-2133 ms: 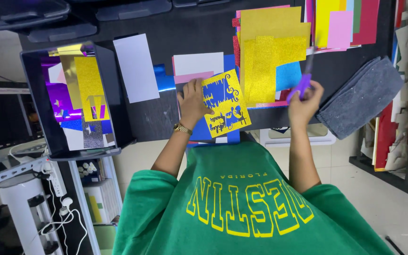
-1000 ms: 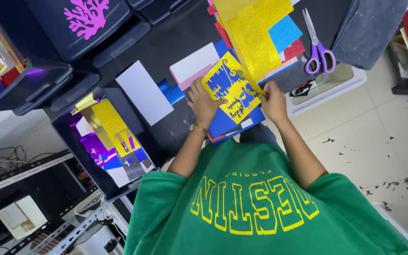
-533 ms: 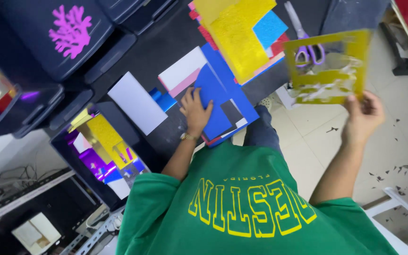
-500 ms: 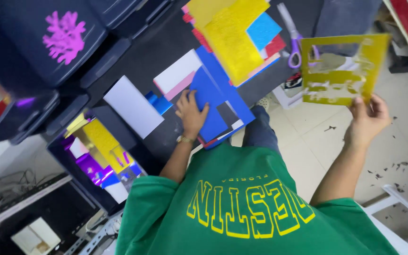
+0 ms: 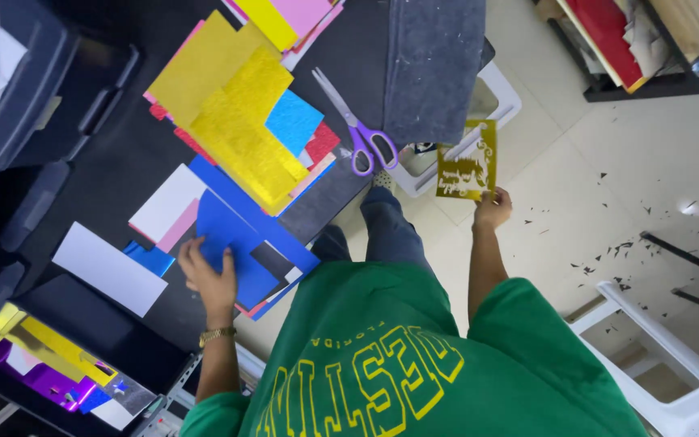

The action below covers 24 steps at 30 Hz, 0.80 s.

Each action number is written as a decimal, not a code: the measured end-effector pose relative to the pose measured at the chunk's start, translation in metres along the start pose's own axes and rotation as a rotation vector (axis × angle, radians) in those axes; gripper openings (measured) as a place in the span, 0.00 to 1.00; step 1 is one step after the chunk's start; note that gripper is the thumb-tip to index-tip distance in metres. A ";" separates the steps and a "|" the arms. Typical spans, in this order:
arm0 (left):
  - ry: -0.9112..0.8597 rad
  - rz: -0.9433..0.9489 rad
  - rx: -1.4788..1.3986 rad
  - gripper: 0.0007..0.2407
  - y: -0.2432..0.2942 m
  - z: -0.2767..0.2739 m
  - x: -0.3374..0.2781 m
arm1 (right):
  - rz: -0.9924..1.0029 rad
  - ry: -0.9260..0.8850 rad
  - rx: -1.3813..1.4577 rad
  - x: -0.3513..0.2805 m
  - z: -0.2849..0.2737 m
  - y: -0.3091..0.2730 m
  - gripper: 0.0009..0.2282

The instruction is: The person uses purple scissors to cut a blue sheet of paper, then sorts through a stack of colored paper sheets in a storage bin. They cut a gold glitter sheet with a pre-cut design and later cut a yellow glitter sheet with a letter cutout. The person places cut pieces into the bin and continues handling various colored sheets.

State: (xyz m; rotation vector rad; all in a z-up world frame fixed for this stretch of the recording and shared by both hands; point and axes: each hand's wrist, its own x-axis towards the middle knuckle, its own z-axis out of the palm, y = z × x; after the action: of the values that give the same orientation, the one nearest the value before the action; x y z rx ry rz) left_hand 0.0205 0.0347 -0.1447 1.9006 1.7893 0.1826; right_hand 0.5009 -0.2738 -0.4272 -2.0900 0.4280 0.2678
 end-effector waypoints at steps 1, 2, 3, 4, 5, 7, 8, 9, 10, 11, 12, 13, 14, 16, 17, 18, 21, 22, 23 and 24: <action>0.047 0.005 0.011 0.20 0.001 0.002 -0.005 | 0.129 -0.004 -0.005 0.003 0.010 0.002 0.10; 0.041 -0.007 0.023 0.20 0.004 0.002 -0.013 | 0.138 -0.011 -0.018 0.007 0.019 0.010 0.10; 0.055 -0.034 0.047 0.20 0.007 0.001 -0.020 | 0.165 -0.051 -0.100 0.011 0.027 0.018 0.09; 0.072 -0.057 0.068 0.21 0.011 0.002 -0.025 | 0.187 -0.092 -0.177 0.016 0.039 0.025 0.08; 0.070 -0.065 0.076 0.21 0.007 0.000 -0.037 | 0.192 -0.098 -0.185 0.013 0.044 0.022 0.08; 0.124 -0.121 0.180 0.22 0.001 0.005 -0.048 | 0.335 -0.215 -0.488 0.014 0.062 0.010 0.13; 0.124 -0.122 0.179 0.22 0.001 0.005 -0.056 | 0.334 -0.215 -0.489 0.015 0.069 0.006 0.13; 0.140 -0.144 0.199 0.22 0.001 0.004 -0.063 | 0.384 -0.228 -0.508 0.015 0.077 0.002 0.13; 0.158 -0.170 0.222 0.22 0.000 -0.001 -0.073 | 0.435 -0.246 -0.529 0.011 0.085 -0.002 0.14; 0.160 -0.176 0.226 0.22 -0.001 0.000 -0.077 | 0.435 -0.252 -0.534 0.022 0.097 0.009 0.14; 0.181 -0.197 0.234 0.22 -0.003 0.000 -0.084 | 0.420 -0.225 -0.576 0.032 0.106 0.021 0.14; 0.203 -0.217 0.243 0.22 -0.006 -0.002 -0.092 | 0.403 -0.198 -0.617 0.039 0.114 0.034 0.14; 0.207 -0.236 0.249 0.22 -0.011 0.003 -0.094 | 0.398 -0.212 -0.631 0.055 0.122 0.045 0.14; 0.241 -0.211 0.315 0.22 -0.026 0.003 -0.111 | 0.667 -0.042 -0.008 0.076 0.142 0.069 0.17; 0.256 -0.246 0.327 0.22 -0.030 0.006 -0.108 | 0.665 -0.074 -0.033 0.088 0.133 0.083 0.17; 0.248 -0.216 0.310 0.23 -0.036 0.007 -0.110 | 0.762 -0.254 0.037 0.098 0.133 0.094 0.20; 0.251 -0.345 0.340 0.26 -0.050 0.013 -0.115 | 0.868 -0.657 0.076 0.092 0.123 0.082 0.24; 0.226 -0.438 0.360 0.29 -0.057 0.018 -0.113 | 0.872 -0.819 0.100 0.091 0.121 0.072 0.26; 0.274 -0.492 0.368 0.29 -0.055 0.022 -0.119 | 0.870 -0.886 0.067 0.083 0.123 0.069 0.26; 0.316 -0.473 0.320 0.29 -0.053 0.023 -0.118 | 0.814 -0.895 -0.085 0.076 0.117 0.064 0.24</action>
State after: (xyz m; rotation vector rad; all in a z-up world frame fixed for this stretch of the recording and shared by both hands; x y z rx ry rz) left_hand -0.0309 -0.0853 -0.1598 1.6495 2.5581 0.0264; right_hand 0.5426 -0.2196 -0.5651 -1.5473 0.6778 1.6247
